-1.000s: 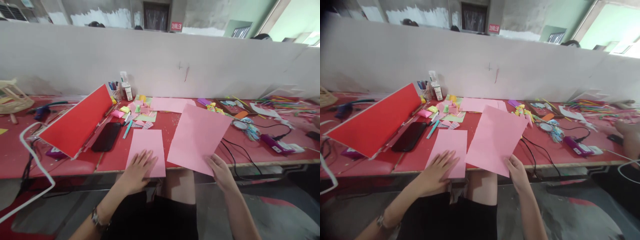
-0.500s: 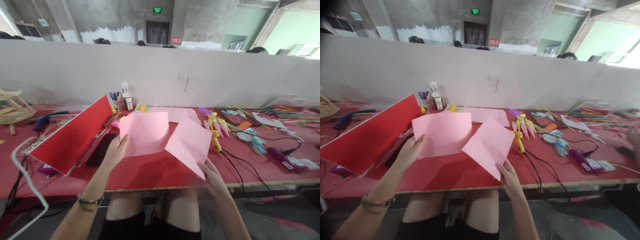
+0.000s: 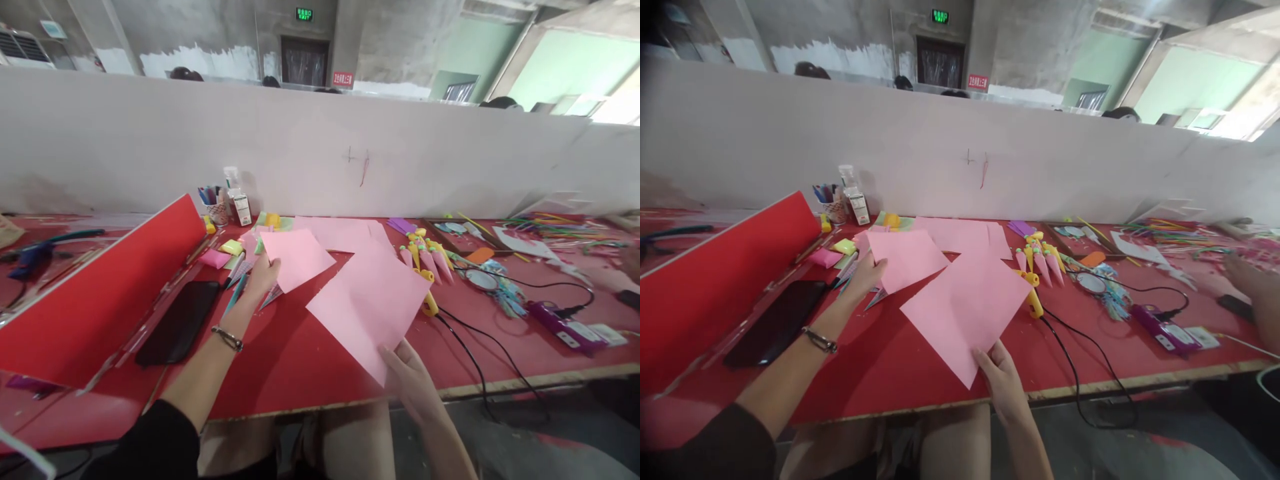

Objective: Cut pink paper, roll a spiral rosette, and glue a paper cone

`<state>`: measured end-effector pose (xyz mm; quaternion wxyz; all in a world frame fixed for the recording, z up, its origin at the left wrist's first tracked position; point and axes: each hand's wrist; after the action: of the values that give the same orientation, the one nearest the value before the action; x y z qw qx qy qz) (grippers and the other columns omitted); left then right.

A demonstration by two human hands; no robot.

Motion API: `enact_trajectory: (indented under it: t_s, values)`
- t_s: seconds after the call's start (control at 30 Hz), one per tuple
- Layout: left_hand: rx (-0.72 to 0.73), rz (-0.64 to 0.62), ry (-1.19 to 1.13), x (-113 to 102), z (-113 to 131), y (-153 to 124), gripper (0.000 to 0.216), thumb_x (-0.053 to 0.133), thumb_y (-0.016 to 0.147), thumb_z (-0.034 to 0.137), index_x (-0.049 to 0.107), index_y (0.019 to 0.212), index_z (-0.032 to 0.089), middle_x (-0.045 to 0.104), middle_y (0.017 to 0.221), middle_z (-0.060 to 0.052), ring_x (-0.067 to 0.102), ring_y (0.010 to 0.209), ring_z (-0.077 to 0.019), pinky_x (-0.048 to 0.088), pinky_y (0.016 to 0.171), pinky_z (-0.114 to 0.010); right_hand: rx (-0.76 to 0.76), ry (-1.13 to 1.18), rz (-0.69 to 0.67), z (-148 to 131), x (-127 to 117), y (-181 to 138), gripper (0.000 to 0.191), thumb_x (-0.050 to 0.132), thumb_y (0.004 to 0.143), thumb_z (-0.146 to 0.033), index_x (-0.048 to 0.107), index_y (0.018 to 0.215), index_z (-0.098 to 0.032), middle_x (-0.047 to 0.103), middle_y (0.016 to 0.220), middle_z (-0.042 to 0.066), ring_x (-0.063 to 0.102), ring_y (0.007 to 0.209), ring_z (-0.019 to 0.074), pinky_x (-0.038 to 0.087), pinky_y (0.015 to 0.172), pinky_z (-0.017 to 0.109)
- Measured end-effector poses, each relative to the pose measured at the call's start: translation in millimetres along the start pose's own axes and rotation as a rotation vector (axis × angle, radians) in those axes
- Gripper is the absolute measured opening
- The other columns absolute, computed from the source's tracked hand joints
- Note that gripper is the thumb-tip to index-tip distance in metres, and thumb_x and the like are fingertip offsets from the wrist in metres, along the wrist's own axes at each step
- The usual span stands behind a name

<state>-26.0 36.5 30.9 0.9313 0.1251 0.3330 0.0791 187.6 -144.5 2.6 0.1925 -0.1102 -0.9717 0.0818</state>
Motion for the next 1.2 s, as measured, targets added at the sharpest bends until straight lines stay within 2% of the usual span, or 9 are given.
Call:
enact_trajectory:
  t_s: [0.17,0.27,0.4,0.57,0.7,0.77,0.83,0.97,1.2]
  values:
    - [0.129,0.093,0.065,-11.0,6.8,-36.5,0.064,0.046,0.071,0.03,0.026,0.128,0.008,0.025,0.137,-0.015,0.016,0.128,-0.0242,0.019,0.104,-0.04,-0.103,-0.036,0.087,3.1,15.2,12.3,0.042,0.068,0.058,-0.039,0.057,0.095,-0.023,0.065,0.097,0.003,0.057,0.093,0.0202,0.044,0.081,0.033]
    - [0.076,0.018,-0.023,-18.5,14.2,-73.3,0.048,0.039,0.076,0.034,0.041,0.12,0.017,0.032,0.135,-0.008,0.019,0.127,-0.0214,0.016,0.105,-0.039,-0.136,-0.091,0.111,7.8,27.8,15.2,0.039,0.067,0.059,-0.039,0.057,0.093,-0.023,0.065,0.093,0.002,0.056,0.093,0.0187,0.043,0.083,0.031]
    - [-0.112,-0.436,-0.487,-18.2,20.0,-112.3,0.051,0.033,0.078,0.04,0.043,0.121,0.014,0.048,0.124,-0.008,0.041,0.116,-0.0216,0.035,0.096,-0.037,-0.119,-0.202,0.064,18.1,46.2,10.1,0.03,0.062,0.064,-0.039,0.057,0.087,-0.021,0.066,0.087,0.003,0.056,0.093,0.0199,0.044,0.082,0.033]
    - [-0.425,-0.404,-0.605,-18.2,19.5,-123.3,0.032,0.045,0.076,0.03,0.059,0.101,0.015,0.06,0.109,-0.007,0.052,0.106,-0.0233,0.04,0.092,-0.037,-0.116,-0.314,-0.043,22.0,50.3,7.0,0.038,0.062,0.063,-0.033,0.055,0.099,-0.02,0.062,0.102,0.005,0.053,0.101,0.0213,0.041,0.089,0.034]
    - [-0.598,-0.424,-0.653,-28.9,18.2,-119.2,0.023,0.049,0.077,0.025,0.063,0.093,0.016,0.063,0.103,-0.005,0.055,0.101,-0.0227,0.042,0.09,-0.036,-0.142,-0.421,0.248,14.3,39.6,14.6,0.048,0.057,0.063,-0.04,0.055,0.105,-0.016,0.062,0.101,0.01,0.048,0.107,0.0277,0.041,0.088,0.041]
    - [-0.661,-0.427,-0.703,-31.7,16.3,-118.5,0.021,0.053,0.075,0.025,0.064,0.09,0.016,0.062,0.105,-0.006,0.053,0.104,-0.0222,0.039,0.093,-0.034,-0.285,-0.557,0.304,12.6,37.2,18.0,0.05,0.051,0.069,-0.038,0.05,0.114,-0.014,0.057,0.11,0.012,0.043,0.113,0.0281,0.04,0.089,0.043]
    - [-0.703,-0.409,-0.771,-30.8,13.4,-118.8,0.022,0.056,0.073,0.028,0.065,0.089,0.014,0.06,0.109,-0.008,0.049,0.109,-0.023,0.034,0.097,-0.034,-0.532,-0.765,0.231,14.8,38.7,19.3,0.048,0.042,0.076,-0.028,0.041,0.123,-0.016,0.047,0.123,0.011,0.037,0.118,0.0254,0.037,0.092,0.044]
    - [-0.72,-0.329,-0.867,-24.1,9.3,-118.7,0.027,0.055,0.074,0.031,0.064,0.09,0.01,0.054,0.116,-0.012,0.042,0.116,-0.0245,0.026,0.102,-0.037,-0.966,-1.199,-0.126,26.3,49.7,15.4,0.063,0.03,0.071,-0.003,0.031,0.129,-0.025,0.027,0.137,0.003,0.021,0.127,0.0193,0.03,0.098,0.042]
    - [-0.653,-0.439,-1.107,-19.6,13.8,-115.0,0.041,0.055,0.069,0.048,0.064,0.086,0.012,0.064,0.101,-0.011,0.054,0.102,-0.0251,0.041,0.089,-0.035,-1.042,-1.491,-0.485,24.4,69.7,2.6,0.069,0.032,0.064,-0.002,0.031,0.13,-0.024,0.031,0.136,0.003,0.013,0.129,0.0182,0.027,0.1,0.041]
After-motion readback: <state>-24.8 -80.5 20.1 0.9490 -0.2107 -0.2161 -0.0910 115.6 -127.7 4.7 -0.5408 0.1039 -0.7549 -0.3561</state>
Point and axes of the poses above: each hand's wrist, its own y-axis towards the middle knuckle, its own x-axis out of the palm, z = x × y
